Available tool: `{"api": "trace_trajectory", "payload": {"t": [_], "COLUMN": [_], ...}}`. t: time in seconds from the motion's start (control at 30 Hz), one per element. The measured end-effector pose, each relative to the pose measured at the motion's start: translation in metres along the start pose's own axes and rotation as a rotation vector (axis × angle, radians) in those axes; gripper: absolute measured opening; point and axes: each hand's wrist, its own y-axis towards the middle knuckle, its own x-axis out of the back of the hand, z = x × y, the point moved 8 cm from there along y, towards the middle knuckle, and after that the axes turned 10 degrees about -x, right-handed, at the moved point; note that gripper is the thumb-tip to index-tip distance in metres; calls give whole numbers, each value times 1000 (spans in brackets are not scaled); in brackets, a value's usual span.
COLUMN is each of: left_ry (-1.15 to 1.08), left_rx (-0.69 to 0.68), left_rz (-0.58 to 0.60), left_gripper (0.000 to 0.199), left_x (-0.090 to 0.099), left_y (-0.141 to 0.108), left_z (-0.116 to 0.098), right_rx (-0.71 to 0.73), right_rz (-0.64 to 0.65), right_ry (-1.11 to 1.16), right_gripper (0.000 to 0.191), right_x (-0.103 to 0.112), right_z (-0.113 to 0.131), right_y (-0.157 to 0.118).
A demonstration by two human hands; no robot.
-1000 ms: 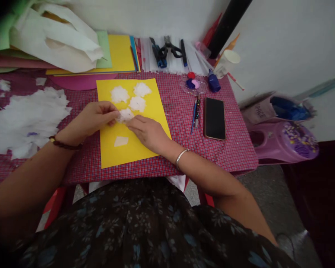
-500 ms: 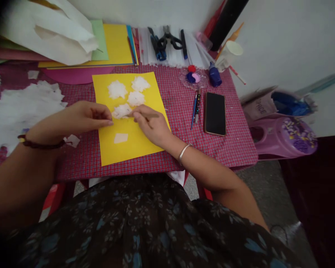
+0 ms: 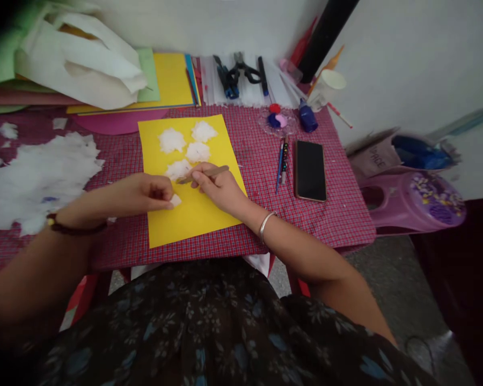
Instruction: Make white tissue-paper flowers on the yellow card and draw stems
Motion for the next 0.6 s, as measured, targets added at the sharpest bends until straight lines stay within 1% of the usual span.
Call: {"api": "trace_trajectory", "payload": {"t": [0.07, 0.13, 0.17, 0.23, 0.27, 0.33, 0.4, 0.47, 0.6], "left_ry": [-156, -254, -291, -364, -395, -419, -387, -329, -260], "left_rx": [5, 24, 33, 42, 44, 54, 71, 75, 15], "left_rz": [-117, -297, -374, -445, -448, -400, -329, -270, -232], "left_gripper": [26, 29, 30, 28, 27, 27, 26, 24, 26], "left_x": [21, 46, 55, 62, 61, 52, 43, 38, 40], "left_y": [-4, -11, -14, -16, -14, -8, -2, 1, 1], "left_z": [9, 19, 24, 32, 35, 40, 45, 47, 45], "right_rx": [19, 24, 23, 21, 20, 18, 12, 14, -19], "right_rz": [25, 40, 40, 26, 15, -6, -18, -31, -56], "right_ry": [-13, -29, -35, -42, -44, -48, -52, -44, -60], "right_gripper": [37, 34, 32, 29, 27, 26, 27, 28, 27], "right_x": [-3, -5, -5, -5, -4, -3, -2, -1, 1], "right_z": [0, 0, -1, -1, -2, -2, -4, -4, -5], "right_y": [0, 0, 0, 1, 2, 3, 3, 4, 4]}}
